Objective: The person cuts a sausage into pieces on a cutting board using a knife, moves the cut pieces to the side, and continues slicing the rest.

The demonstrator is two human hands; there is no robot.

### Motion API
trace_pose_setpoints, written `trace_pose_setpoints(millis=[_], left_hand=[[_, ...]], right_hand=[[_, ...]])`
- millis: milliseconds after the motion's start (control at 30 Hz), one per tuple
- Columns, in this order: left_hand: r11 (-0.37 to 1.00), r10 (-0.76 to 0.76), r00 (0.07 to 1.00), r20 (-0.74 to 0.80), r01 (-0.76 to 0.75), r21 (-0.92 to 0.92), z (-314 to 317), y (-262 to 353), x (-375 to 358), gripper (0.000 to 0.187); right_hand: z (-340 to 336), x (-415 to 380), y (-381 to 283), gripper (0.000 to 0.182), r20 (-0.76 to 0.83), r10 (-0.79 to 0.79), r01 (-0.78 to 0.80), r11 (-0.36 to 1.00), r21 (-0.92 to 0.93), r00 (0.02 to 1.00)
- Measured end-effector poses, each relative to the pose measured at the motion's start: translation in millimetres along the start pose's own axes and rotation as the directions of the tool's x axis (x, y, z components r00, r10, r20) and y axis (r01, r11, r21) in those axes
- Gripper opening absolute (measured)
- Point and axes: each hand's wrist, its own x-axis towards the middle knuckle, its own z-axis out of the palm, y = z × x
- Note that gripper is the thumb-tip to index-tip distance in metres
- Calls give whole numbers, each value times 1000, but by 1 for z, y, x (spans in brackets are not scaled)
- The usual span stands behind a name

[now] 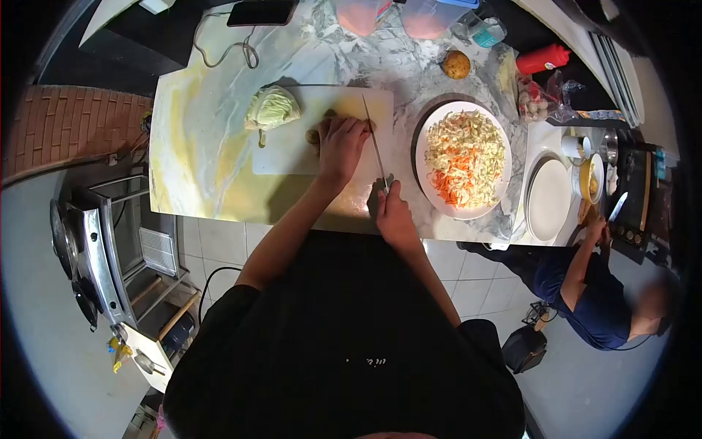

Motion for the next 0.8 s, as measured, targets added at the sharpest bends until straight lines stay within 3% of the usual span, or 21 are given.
trace_pose_setpoints(millis=[167,367,600,667,800], left_hand=[[1000,4,999,-44,-3,22,-2,-4,5,20],[997,-66,996,-54,68,35,5,3,2,31],[998,-57,997,-53,59,33,11,0,-1,32],[996,-45,998,-45,48,81,6,-1,1,32],[995,-43,998,-53,48,83,4,-2,5,31]], right_hand=[[-2,21,1,45,-29,-74,75,997,25,997],[-10,16,-4,43,-38,-61,60,998,-30,997],[-18,19,-8,41,8,-13,14,1000,-26,1000],[-16,23,-6,49,29,-19,19,1000,-7,999],[-21,31,-8,45,9,-80,80,997,-11,997]])
